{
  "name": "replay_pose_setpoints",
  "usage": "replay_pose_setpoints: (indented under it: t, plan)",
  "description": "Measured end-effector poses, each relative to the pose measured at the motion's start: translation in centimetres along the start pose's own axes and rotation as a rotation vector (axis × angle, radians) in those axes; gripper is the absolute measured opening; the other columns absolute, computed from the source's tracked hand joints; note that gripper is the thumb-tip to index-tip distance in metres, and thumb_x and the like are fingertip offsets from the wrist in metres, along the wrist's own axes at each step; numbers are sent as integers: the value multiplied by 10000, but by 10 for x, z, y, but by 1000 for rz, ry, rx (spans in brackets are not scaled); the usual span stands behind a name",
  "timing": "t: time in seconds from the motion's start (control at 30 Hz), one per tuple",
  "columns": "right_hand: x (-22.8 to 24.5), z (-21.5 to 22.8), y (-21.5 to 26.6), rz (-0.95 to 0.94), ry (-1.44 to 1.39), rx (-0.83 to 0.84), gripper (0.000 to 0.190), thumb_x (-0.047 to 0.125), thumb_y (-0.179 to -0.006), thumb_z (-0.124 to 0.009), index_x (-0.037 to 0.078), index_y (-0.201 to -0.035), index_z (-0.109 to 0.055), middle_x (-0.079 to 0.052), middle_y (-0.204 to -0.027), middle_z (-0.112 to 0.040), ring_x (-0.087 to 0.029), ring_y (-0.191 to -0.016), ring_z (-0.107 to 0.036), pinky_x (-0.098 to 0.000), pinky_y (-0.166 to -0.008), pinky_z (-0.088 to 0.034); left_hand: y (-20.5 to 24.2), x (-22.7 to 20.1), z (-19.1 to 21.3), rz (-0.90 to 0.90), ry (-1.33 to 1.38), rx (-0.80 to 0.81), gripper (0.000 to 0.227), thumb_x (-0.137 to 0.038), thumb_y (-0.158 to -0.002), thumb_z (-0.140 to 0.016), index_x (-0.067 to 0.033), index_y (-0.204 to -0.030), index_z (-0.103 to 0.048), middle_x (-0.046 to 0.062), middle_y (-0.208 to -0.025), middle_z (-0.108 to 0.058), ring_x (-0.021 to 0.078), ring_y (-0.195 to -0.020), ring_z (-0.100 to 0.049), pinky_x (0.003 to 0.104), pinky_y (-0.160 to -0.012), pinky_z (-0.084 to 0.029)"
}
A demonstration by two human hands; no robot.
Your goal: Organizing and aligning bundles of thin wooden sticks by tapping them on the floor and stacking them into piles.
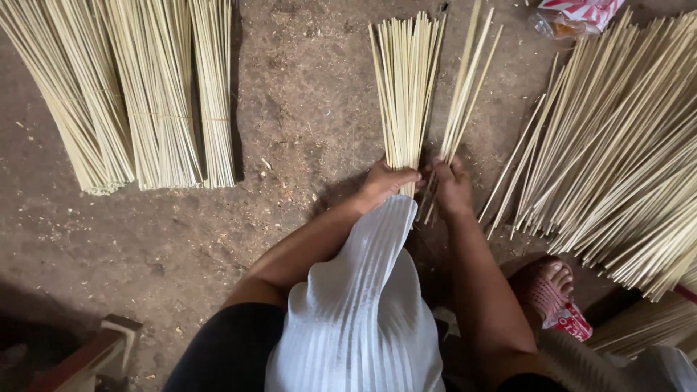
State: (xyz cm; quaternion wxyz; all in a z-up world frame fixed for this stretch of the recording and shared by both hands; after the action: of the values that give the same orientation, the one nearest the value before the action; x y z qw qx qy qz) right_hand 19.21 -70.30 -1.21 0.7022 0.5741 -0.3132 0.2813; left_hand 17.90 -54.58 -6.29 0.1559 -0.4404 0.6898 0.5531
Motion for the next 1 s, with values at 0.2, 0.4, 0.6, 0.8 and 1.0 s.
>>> replay_pose_setpoints:
  t: [0.2,0.4,0.6,0.8,1.0]
  plan:
    - [-8,-9,-9,-15,-311,17,194,266,-1001,-659,80,-1024,-608,-47,-734,-510,-158,-536,-596,-266,-468,-571,13,-23,-14,1,-66,77,293,-188,-637,-968,-48,-771,-749,108,-691,-677,124,-676,-618,284,-663,-571]
    - [-17,-2,-18,2,-161,75,260,239,-860,-868,63,-978,-716,-41,-661,-561,-122,-539,-569,-285,-444,-472,-1,-1,-2,1,-80,-4,442,-138,-602,-994,-2,-928,-729,120,-852,-713,178,-785,-660,291,-681,-515]
    - [-17,1,-21,4,-144,74,258,235,-838,-889,46,-920,-733,-71,-631,-579,-164,-540,-649,-293,-461,-514,-3,4,5,21,-171,-53,338,-121,-589,-926,-18,-872,-773,114,-720,-696,182,-704,-687,253,-562,-484]
    - [-5,-7,-6,34,-40,71,211,210,-834,-847,28,-871,-747,-102,-636,-630,-197,-556,-671,-318,-483,-533,1,-1,7,-76,-88,22,376,-18,-613,-942,23,-925,-737,130,-806,-712,184,-774,-677,307,-697,-545]
    - [-23,5,-13,102,-25,104,273,282,-888,-797,49,-1017,-736,-101,-771,-623,-203,-720,-599,-427,-636,-528,4,-13,-1,-21,-64,24,259,-95,-653,-947,-13,-805,-754,78,-695,-670,110,-622,-607,238,-591,-492]
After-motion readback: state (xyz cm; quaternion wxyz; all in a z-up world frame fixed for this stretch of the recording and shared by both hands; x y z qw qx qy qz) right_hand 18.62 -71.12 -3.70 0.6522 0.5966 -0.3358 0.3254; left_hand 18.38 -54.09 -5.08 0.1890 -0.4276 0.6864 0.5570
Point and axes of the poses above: each hand's wrist, its own y-axis away from the middle knuckle, its own z-axis out of the back of the hand, x = y × z, the point moved 4 cm from there along -y, towards the middle knuckle
